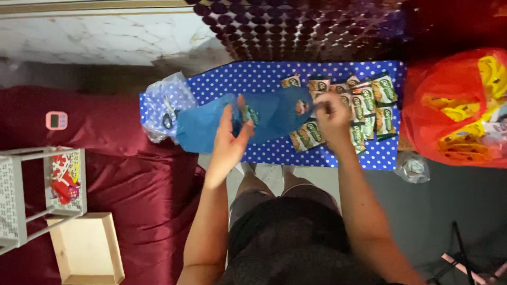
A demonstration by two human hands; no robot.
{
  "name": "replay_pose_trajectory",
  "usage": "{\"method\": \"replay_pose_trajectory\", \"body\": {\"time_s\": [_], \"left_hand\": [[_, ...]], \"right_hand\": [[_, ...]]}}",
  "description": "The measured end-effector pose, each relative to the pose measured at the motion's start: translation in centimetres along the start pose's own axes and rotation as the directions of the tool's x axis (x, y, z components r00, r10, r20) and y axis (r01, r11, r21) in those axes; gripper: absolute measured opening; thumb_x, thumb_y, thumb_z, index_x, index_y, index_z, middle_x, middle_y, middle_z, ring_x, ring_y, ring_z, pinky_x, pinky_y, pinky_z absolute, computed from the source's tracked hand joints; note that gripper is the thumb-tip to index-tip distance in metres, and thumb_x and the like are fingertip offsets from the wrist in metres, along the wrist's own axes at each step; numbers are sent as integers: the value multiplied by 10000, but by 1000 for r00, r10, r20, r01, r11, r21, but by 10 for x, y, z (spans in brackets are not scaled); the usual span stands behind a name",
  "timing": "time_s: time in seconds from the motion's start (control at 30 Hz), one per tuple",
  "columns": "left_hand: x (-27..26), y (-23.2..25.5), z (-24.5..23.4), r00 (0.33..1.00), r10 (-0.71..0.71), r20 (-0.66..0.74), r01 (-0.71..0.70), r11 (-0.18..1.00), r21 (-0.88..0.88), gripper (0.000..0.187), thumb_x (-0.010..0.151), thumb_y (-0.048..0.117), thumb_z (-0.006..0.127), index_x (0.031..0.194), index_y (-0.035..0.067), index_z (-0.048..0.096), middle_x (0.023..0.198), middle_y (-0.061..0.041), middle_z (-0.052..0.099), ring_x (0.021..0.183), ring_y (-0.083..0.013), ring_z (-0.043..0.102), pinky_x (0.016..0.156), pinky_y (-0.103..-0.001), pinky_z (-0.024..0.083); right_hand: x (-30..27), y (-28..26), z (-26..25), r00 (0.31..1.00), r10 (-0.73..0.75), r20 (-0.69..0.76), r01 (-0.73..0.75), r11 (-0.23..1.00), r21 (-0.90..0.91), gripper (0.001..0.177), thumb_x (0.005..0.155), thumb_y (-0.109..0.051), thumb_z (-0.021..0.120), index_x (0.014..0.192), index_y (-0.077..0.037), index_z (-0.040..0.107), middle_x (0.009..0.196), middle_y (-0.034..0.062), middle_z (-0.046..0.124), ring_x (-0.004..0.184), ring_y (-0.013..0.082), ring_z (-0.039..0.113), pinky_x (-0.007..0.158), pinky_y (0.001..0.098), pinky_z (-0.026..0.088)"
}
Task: The person removes multiple small snack packets from a blue plastic bag and places them on a blue polka-dotted table. After emptying the bag, they fold and roll it into a compact bundle and set it aside.
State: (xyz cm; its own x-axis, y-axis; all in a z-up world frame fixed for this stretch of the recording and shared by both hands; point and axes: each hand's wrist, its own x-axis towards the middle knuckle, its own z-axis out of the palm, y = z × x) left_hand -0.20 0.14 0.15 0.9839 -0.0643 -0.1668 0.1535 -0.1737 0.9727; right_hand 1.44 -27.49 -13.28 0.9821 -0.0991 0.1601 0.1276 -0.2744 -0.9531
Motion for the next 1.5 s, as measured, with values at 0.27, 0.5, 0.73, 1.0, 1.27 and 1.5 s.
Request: {"method": "replay_pose_trajectory", "body": {"time_s": [0.27, 0.5, 0.73, 1.0, 1.27, 1.5], "left_hand": [[-24, 3, -7, 989, 88, 119, -69, 985, -158, 633, 954, -42, 634, 1545, 61, 432, 1315, -30, 537, 1009, -90, 524, 909, -240, 478], [-47, 24, -41, 962, 114, 246, -66, 979, -195, 634, 978, -64, 629, 1574, 62, 450, 1214, -21, 474, 973, -88, 549, 871, -240, 485], [-36, 10, -67, 961, 79, 264, -1, 958, -285, 662, 1001, -47, 624, 1610, 58, 389, 1088, -29, 553, 977, -79, 551, 883, -238, 480], [13, -17, -58, 969, 247, -4, -240, 938, -250, 633, 1053, -30, 588, 1619, 56, 318, 1508, -93, 512, 1007, -88, 570, 873, -249, 521], [24, 0, -38, 981, 169, -97, -187, 957, -221, 708, 1031, -22, 571, 1639, 97, 228, 1572, -98, 454, 866, -61, 568, 604, -195, 442], [8, 6, -29, 981, 128, -147, -153, 974, -170, 703, 1021, -34, 569, 1627, 103, 240, 1581, -93, 436, 852, -52, 573, 607, -191, 444]], "right_hand": [[25, 19, 158, 784, 241, 571, 23, 909, -416, 295, 863, 7, 585, 1105, -53, 743, 1030, 131, 743, 981, 241, 705, 858, 356, 540], [-3, 35, 218, 796, 253, 550, 33, 889, -457, 297, 893, 9, 626, 1178, -38, 695, 1102, 112, 718, 1038, 221, 678, 911, 348, 527], [3, 26, 220, 835, 246, 493, 9, 888, -459, 330, 923, 10, 667, 1251, -22, 648, 1174, 93, 693, 1095, 201, 650, 964, 341, 513], [2, -41, 103, 957, -21, 290, -36, 981, 190, 397, 957, 12, 715, 1334, -5, 593, 1256, 71, 664, 1160, 178, 618, 1024, 333, 499], [-29, 32, -10, 886, 406, -226, -371, 910, 184, 442, 931, -61, 705, 1336, -49, 531, 1134, 81, 704, 980, 179, 670, 822, 322, 545], [-67, 140, 45, 930, 360, -70, -337, 762, -553, 448, 857, -113, 652, 1294, -86, 556, 1089, 246, 679, 991, 466, 645, 808, 558, 507]]}}
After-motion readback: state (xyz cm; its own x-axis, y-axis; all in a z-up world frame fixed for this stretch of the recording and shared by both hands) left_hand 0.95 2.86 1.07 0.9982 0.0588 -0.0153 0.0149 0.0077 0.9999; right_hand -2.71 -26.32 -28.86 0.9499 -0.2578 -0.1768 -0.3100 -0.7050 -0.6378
